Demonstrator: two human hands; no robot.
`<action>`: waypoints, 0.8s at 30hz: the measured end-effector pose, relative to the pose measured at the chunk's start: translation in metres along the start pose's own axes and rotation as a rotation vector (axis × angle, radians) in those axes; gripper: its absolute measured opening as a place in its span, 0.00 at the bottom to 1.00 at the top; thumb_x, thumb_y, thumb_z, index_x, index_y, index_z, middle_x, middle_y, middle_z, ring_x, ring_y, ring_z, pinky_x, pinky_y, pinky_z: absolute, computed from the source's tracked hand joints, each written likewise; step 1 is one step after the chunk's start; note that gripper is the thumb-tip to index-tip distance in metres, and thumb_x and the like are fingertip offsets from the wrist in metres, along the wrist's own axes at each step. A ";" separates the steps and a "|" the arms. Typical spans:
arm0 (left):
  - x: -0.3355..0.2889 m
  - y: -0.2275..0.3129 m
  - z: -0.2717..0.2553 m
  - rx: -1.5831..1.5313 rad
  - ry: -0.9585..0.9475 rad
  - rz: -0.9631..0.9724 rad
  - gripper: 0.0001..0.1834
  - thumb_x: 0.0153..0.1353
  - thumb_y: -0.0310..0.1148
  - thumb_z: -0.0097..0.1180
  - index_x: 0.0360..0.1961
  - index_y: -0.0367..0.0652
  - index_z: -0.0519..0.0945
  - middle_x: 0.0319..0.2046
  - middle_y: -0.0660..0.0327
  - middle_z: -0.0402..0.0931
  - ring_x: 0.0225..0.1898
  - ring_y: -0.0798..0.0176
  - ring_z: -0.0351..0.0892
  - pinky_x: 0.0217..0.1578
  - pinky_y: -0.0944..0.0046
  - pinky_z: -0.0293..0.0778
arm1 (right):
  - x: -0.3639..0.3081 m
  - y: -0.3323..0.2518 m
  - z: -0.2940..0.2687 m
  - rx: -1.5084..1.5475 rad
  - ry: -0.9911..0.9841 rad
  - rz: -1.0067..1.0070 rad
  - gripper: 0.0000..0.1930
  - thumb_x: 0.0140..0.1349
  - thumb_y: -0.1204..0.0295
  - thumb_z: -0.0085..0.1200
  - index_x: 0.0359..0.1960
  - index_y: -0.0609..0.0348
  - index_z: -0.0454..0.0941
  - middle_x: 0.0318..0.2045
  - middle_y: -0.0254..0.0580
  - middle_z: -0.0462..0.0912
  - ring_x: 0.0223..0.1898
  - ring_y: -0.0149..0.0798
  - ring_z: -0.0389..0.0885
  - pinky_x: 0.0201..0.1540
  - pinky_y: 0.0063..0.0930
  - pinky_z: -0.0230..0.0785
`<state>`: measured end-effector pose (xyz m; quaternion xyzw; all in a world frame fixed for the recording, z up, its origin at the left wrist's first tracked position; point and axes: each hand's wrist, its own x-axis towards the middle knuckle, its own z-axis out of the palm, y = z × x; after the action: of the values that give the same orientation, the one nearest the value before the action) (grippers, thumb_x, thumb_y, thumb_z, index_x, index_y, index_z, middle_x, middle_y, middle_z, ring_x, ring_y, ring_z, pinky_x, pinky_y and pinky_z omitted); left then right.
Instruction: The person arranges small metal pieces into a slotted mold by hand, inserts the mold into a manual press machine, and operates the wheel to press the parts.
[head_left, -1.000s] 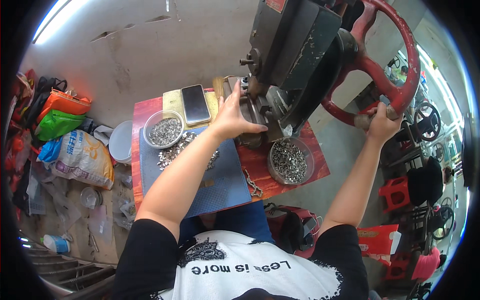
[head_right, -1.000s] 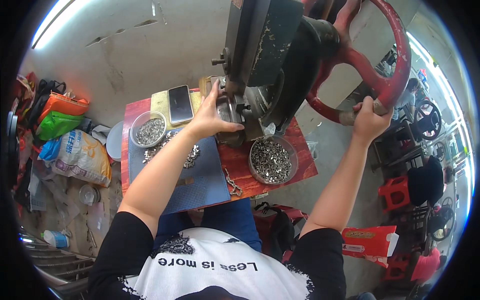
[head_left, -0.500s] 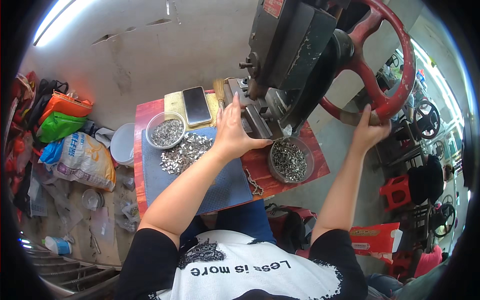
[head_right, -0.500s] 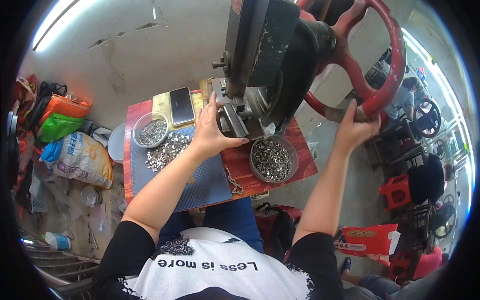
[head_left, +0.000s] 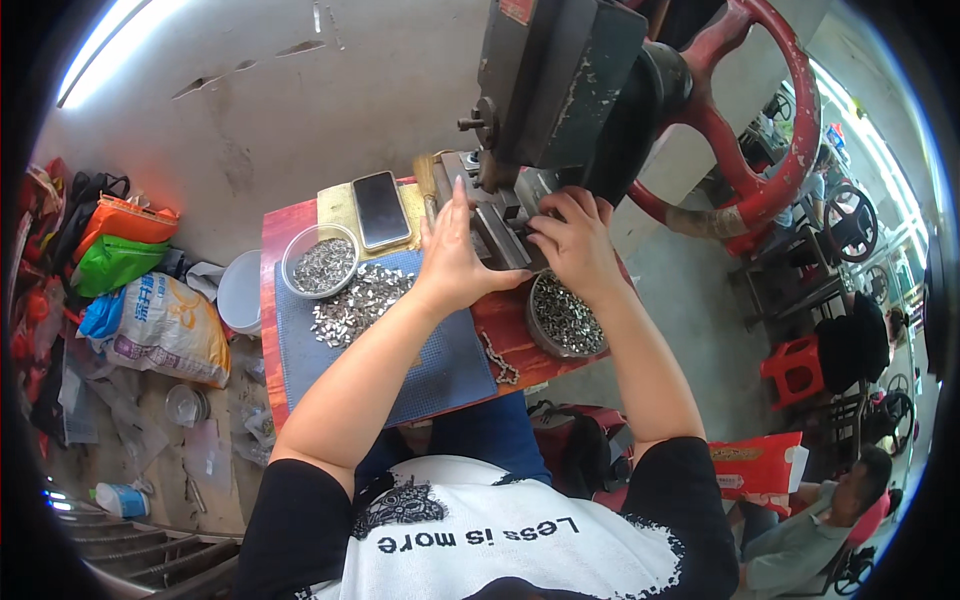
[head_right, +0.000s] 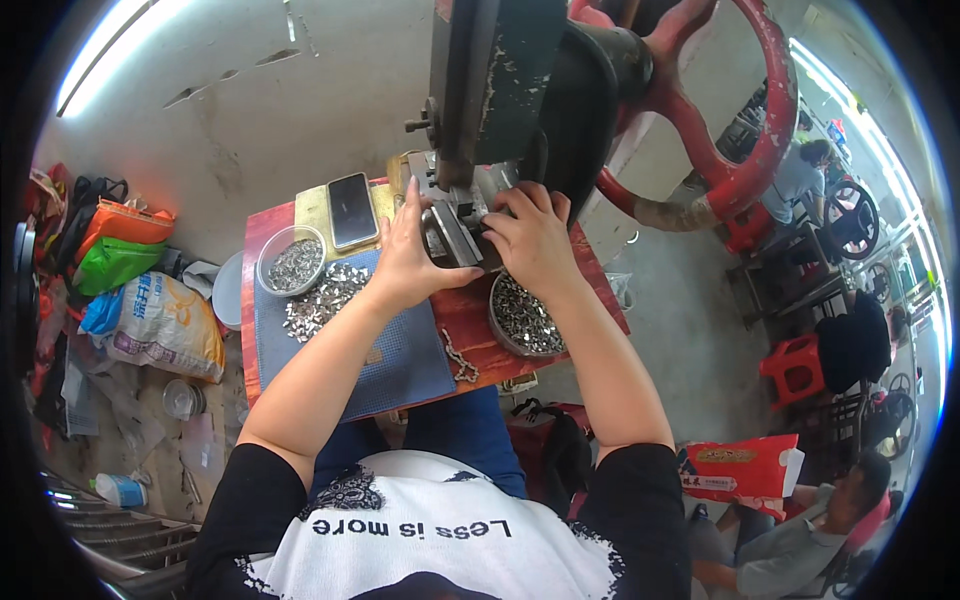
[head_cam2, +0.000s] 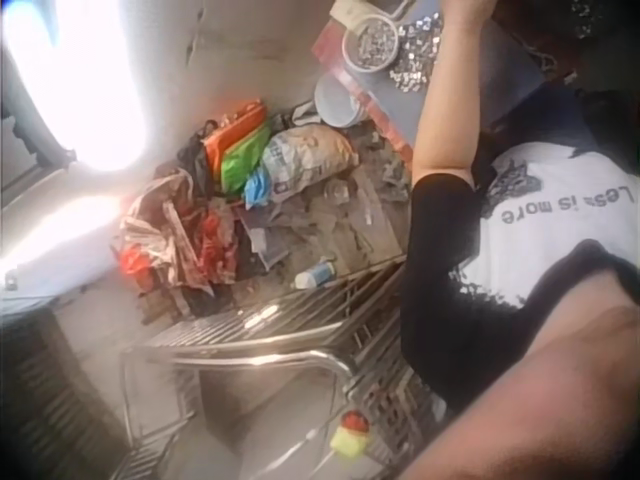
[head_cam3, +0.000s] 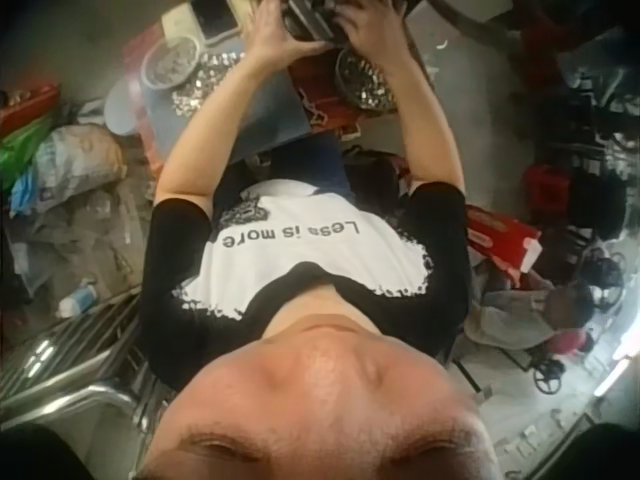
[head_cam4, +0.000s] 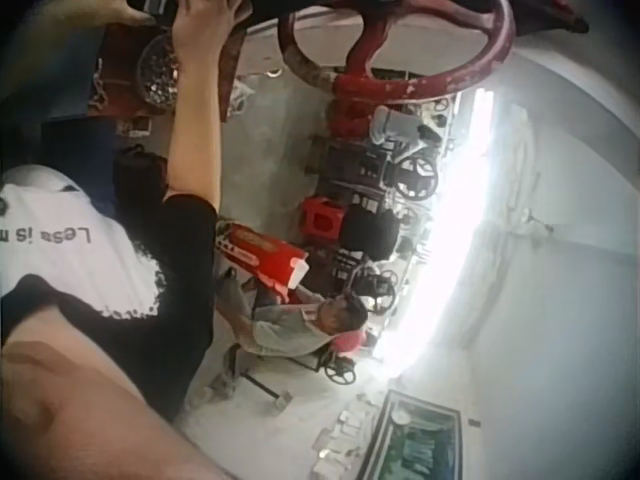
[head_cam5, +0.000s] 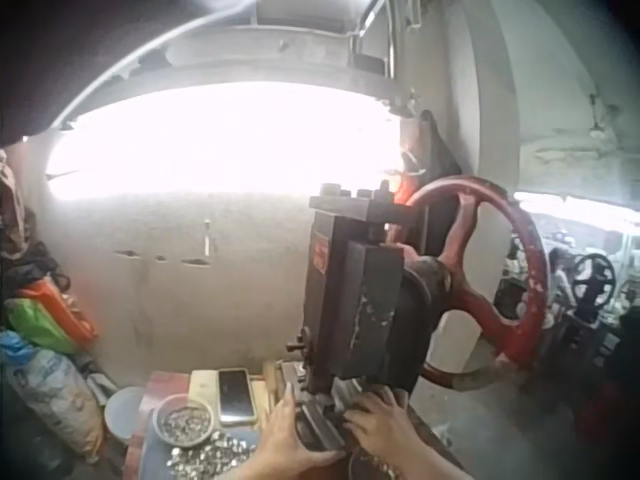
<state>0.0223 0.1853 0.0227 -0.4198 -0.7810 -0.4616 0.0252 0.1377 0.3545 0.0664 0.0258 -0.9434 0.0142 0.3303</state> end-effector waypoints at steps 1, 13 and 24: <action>0.000 0.000 0.000 0.002 0.002 -0.006 0.79 0.30 0.55 0.79 0.74 0.28 0.40 0.63 0.49 0.66 0.68 0.48 0.63 0.70 0.33 0.40 | 0.000 -0.003 0.000 0.004 0.030 0.010 0.11 0.52 0.68 0.64 0.37 0.55 0.85 0.44 0.36 0.79 0.54 0.45 0.73 0.55 0.46 0.59; -0.023 0.055 0.004 -0.003 0.088 0.341 0.77 0.27 0.45 0.82 0.74 0.32 0.43 0.63 0.50 0.67 0.72 0.44 0.55 0.71 0.34 0.35 | -0.040 -0.013 -0.031 0.863 -0.114 0.652 0.14 0.71 0.64 0.54 0.47 0.65 0.81 0.38 0.37 0.85 0.41 0.28 0.80 0.46 0.27 0.71; -0.043 0.082 0.010 0.142 0.013 0.372 0.72 0.26 0.45 0.83 0.72 0.35 0.53 0.66 0.48 0.64 0.75 0.48 0.52 0.72 0.35 0.32 | -0.087 -0.005 -0.037 0.383 -0.216 0.820 0.18 0.60 0.64 0.64 0.47 0.64 0.80 0.35 0.52 0.85 0.37 0.44 0.85 0.42 0.35 0.75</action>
<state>0.1096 0.1836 0.0556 -0.5510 -0.7205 -0.3955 0.1446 0.2295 0.3550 0.0413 -0.2874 -0.8852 0.3147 0.1865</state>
